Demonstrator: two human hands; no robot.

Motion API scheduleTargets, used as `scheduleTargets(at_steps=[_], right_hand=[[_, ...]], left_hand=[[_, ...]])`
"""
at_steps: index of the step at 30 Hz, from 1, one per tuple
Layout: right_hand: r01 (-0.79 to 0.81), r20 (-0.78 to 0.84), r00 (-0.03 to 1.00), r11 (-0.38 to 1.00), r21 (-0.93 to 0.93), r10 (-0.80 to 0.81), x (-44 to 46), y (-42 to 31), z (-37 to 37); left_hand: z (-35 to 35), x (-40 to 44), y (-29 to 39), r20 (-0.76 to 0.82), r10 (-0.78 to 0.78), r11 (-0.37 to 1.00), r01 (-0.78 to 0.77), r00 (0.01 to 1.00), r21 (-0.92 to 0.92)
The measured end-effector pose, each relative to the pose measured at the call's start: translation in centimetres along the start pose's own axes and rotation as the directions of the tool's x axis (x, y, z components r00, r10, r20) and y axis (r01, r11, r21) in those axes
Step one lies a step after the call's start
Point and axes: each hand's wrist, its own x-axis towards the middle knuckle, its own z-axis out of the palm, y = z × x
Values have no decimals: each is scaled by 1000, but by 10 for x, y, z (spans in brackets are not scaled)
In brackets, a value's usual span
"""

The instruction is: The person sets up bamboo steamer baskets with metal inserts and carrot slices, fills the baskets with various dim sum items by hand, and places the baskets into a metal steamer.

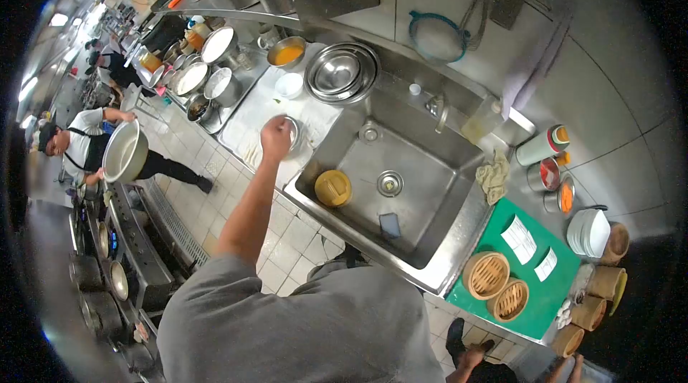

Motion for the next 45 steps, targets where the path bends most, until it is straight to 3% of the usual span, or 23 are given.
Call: scheduleTargets(at_steps=[2, 4, 7, 9, 10, 14, 15, 16, 17, 18, 19, 20, 21, 24, 26, 27, 28, 33, 35, 37, 39, 43, 45], right_hand=[[-49, 152, 988, 994, 95, 34, -37, -1, 22], [-93, 271, 961, 982, 167, 45, -63, 0, 42], [-200, 400, 912, 949, 244, 90, -106, 7, 59], [-274, 455, 882, 918, 287, 121, -125, 20, 70], [-309, 482, 866, 899, 311, 131, -131, 27, 75], [-404, 580, 814, 724, 559, 6, -124, 54, 93], [-283, 509, 858, 886, 367, 64, -115, 28, 82], [-201, 390, 920, 902, 381, 40, -145, -13, 66], [338, 102, 934, 940, 51, -342, -131, 7, 83], [409, -52, 911, 912, -9, -409, -110, 23, 103], [262, 22, 964, 958, 118, -266, -139, -9, 86], [92, 96, 989, 970, 223, -116, -181, -58, 61], [35, 136, 988, 969, 245, -70, -187, -61, 59], [2, 141, 989, 952, 306, -48, -204, -53, 63], [-97, 222, 974, 971, 217, 47, -218, -44, 68], [-126, 213, 974, 965, 231, 76, -223, -36, 74], [-180, 292, 949, 966, 186, 120, -223, -24, 83], [-391, 467, 828, 916, 87, 309, -235, 12, 101], [-356, 480, 830, 932, 65, 284, -226, 25, 102], [-318, 489, 834, 947, 46, 256, -197, 35, 105], [-272, 541, 801, 961, -54, 257, -163, 49, 101], [-74, 230, 971, 997, 25, 66, -164, 3, 42], [-16, 90, 996, 995, 103, 7, -154, 4, 30]], left_hand=[[11, 45, 12, -38, 89, 996, -90, 995, -15], [41, 90, 14, 95, -53, 990, 65, 994, -124], [70, 136, 20, 81, -135, 989, 139, 988, -51], [87, 152, 37, 208, -42, 998, 32, 977, 48], [96, 153, 44, 222, 36, 961, -95, 974, 260], [115, 164, 58, 363, -26, 844, -175, 931, 508], [127, 175, 39, 374, 9, 861, -198, 927, 469], [164, 195, -17, 382, 168, 718, -378, 909, 584], [169, 213, -22, 553, -3, 541, -464, 833, 701], [170, 214, -28, 500, 73, 506, -464, 863, 727], [181, 240, -45, 616, -82, 505, -500, 783, 704], [196, 255, -99, 547, 334, 423, -641, 768, 641], [205, 289, -120, 691, 227, 455, -702, 686, 548], [191, 310, -106, 800, 262, -101, -809, 540, 579], [170, 312, -77, 780, 511, -94, -879, 361, 468], [163, 300, -61, 591, 585, 413, -831, 555, 372], [155, 285, -39, 426, 500, 797, -593, 754, 115], [123, 233, 46, 415, 554, 676, -681, 722, 281], [119, 223, 50, 462, 536, 665, -690, 707, 284], [122, 206, 63, 385, 386, 747, -529, 838, 402], [119, 192, 87, 444, 354, 743, -536, 823, 401], [138, 210, 65, 433, 537, 716, -663, 724, 221], [130, 207, 85, -44, 926, 376, -907, 374, 189]])
